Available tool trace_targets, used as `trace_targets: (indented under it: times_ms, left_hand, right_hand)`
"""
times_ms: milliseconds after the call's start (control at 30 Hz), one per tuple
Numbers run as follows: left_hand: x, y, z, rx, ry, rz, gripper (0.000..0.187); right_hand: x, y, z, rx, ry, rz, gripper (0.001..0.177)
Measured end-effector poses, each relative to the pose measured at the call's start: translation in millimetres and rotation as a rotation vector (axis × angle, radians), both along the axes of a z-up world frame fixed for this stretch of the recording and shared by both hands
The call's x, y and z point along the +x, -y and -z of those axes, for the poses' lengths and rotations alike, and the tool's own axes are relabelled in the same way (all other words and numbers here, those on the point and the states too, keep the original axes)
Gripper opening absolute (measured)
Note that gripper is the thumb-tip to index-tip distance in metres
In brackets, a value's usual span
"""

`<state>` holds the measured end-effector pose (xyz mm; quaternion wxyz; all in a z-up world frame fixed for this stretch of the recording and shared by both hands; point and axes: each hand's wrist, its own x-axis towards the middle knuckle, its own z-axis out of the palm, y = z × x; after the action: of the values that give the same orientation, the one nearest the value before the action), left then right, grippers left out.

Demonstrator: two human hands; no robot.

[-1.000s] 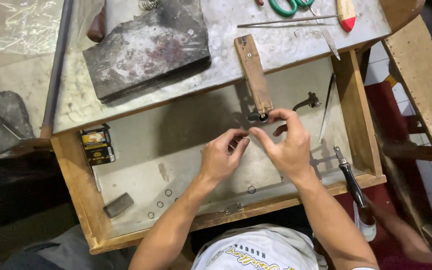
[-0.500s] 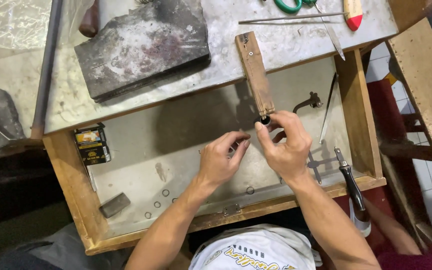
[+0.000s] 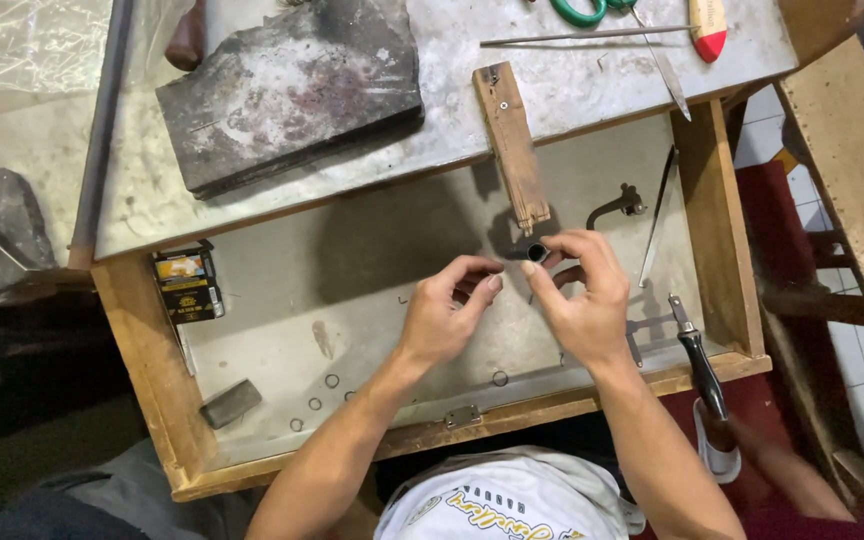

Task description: A person uses a jeweler's saw to cut a small metal ring while supporting it on a wooden bench pin.

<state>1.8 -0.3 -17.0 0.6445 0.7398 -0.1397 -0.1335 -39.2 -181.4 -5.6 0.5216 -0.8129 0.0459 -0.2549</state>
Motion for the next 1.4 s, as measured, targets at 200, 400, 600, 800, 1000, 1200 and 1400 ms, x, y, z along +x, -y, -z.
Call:
trace_targets:
  times_ms: [200, 400, 600, 800, 1000, 1200, 1400]
  left_hand:
    - [-1, 4, -14, -0.009, 0.266, -0.047, 0.034]
    - [0, 5, -22, -0.185, 0.281, 0.019, 0.033]
    - [-2, 5, -27, -0.304, 0.285, 0.052, 0.035]
    - [9, -11, -34, -0.173, 0.444, 0.047, 0.029]
    - [24, -44, -40, 0.291, 0.627, 0.206, 0.023]
    - [8, -58, -7, 0.704, 0.599, 0.535, 0.024]
    - [-2, -63, 5, 0.88, 0.535, 0.664, 0.024]
  right_hand:
    - [-21, -4, -8, 0.232, -0.046, -0.097, 0.029]
    - [-37, -3, -9, 0.356, -0.013, -0.138, 0.031]
    - [-39, -5, -16, 0.42, -0.007, -0.184, 0.029]
    - [-43, 3, -15, 0.293, -0.243, -0.252, 0.041]
    - [-43, -10, -14, -0.685, -0.779, -0.755, 0.016]
    - [-42, -23, 23, -0.991, -0.847, -0.976, 0.013]
    - [-38, -20, 24, -0.947, -0.773, -1.069, 0.013]
